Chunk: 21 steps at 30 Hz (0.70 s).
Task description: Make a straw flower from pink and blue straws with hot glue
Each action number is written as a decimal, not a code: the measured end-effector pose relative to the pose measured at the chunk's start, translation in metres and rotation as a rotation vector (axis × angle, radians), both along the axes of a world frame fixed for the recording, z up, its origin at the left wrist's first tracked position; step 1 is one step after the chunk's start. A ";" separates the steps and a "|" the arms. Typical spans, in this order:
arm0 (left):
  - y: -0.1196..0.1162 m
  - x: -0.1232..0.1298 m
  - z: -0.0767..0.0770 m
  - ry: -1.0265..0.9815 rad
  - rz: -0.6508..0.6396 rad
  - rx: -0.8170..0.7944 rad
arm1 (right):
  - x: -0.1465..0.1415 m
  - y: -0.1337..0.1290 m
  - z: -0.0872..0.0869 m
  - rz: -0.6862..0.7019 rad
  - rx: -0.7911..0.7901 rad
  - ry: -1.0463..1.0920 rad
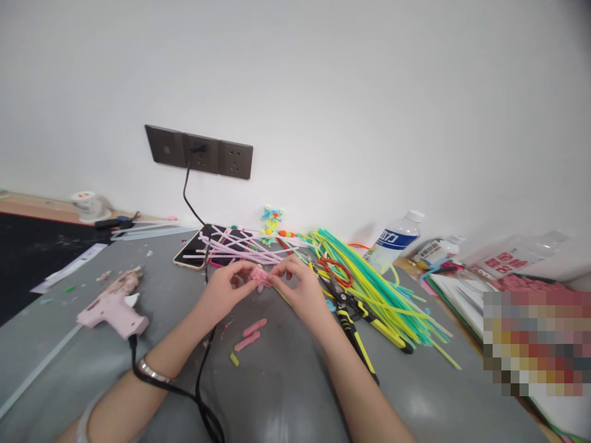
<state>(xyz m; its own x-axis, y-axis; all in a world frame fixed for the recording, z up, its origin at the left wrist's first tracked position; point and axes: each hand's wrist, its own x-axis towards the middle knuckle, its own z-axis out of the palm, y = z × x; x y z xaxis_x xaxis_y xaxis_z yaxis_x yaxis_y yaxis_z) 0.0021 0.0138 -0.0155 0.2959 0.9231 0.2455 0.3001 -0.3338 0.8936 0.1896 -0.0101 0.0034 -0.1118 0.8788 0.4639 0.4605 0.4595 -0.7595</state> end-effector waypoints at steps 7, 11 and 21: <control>-0.002 0.001 0.005 -0.034 -0.012 -0.004 | 0.001 -0.001 0.001 0.015 0.020 -0.030; -0.003 0.002 0.006 -0.056 -0.007 0.009 | 0.001 -0.002 0.002 0.017 0.028 -0.050; -0.002 0.001 0.007 -0.096 -0.039 -0.017 | -0.001 -0.003 0.004 0.014 0.039 -0.072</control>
<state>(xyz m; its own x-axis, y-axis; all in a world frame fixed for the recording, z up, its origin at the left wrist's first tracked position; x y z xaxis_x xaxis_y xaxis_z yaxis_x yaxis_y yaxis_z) 0.0029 0.0118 -0.0089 0.3076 0.9157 0.2586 0.2000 -0.3280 0.9233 0.1890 -0.0131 0.0072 -0.1581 0.8584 0.4880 0.5063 0.4948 -0.7063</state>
